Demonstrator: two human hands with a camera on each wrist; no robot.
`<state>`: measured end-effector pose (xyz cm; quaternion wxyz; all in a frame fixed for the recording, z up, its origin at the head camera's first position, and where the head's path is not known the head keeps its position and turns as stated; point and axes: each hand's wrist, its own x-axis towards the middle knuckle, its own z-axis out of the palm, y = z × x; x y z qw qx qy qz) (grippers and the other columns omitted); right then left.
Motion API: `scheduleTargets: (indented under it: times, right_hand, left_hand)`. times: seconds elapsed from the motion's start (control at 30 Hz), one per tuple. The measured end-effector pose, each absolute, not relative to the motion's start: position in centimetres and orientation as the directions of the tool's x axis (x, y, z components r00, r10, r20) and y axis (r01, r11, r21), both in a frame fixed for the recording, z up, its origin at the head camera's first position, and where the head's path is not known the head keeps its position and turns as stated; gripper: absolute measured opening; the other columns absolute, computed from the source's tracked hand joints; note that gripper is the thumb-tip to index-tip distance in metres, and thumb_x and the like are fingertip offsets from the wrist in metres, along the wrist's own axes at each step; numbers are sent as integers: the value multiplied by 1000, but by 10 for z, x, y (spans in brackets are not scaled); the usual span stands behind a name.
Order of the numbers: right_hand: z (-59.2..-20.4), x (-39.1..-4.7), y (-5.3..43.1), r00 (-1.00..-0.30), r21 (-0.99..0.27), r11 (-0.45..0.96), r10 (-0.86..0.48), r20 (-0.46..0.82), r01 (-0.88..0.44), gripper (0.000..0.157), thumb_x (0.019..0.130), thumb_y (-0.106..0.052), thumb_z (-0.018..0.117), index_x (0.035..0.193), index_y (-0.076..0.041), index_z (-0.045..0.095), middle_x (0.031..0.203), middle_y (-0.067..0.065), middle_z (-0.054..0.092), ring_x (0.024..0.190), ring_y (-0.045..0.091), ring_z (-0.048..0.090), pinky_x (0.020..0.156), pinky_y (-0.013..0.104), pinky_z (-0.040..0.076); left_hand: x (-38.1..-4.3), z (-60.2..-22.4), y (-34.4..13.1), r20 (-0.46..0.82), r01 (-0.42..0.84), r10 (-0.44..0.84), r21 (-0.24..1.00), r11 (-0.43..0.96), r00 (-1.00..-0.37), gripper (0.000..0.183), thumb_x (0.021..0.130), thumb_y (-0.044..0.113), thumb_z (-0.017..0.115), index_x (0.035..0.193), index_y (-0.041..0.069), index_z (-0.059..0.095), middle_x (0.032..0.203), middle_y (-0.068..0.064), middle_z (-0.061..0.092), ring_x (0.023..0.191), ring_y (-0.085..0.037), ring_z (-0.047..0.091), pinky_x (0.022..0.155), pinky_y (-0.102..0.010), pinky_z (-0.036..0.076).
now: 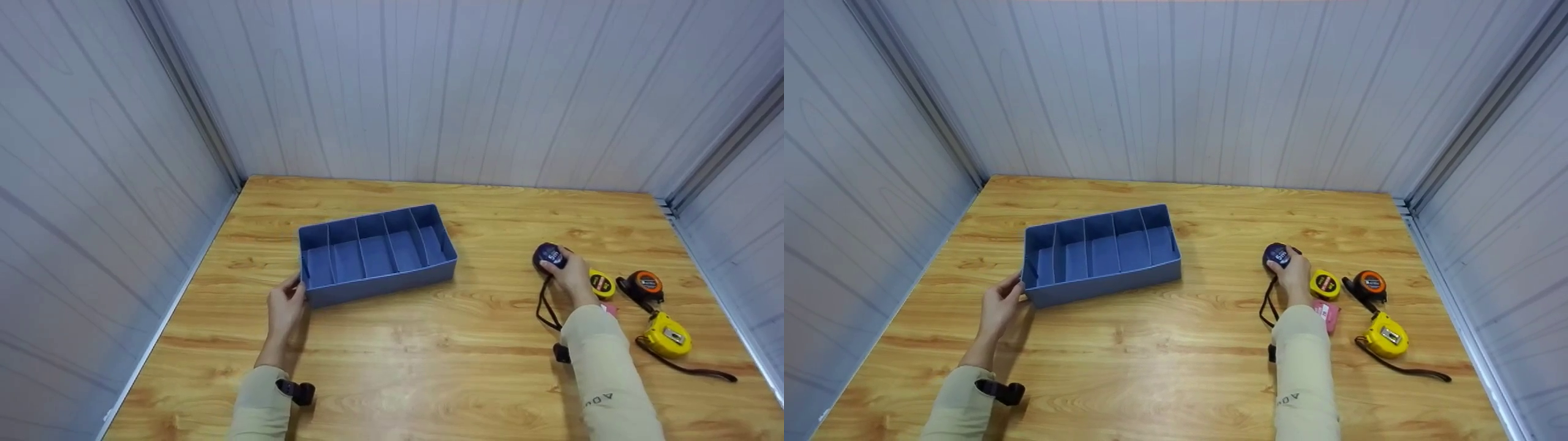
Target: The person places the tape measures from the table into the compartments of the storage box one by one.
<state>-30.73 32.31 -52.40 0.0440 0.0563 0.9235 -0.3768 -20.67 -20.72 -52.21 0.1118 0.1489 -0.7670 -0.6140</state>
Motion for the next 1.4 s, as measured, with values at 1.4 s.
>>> scheduleTargets:
  times: [1.4]
  right_hand:
    - [-524,-306,325,-993,-706,699,48,-110,112,66,87,-24,57,136,5,24,132,36,25,120,47,25,97,51,24]
  left_hand:
    - [-221,-527,-139,32,9,-178,992,126,-984,35,88,0,46,122,-5,49,112,-23,55,91,-32,51,66,-29,46]
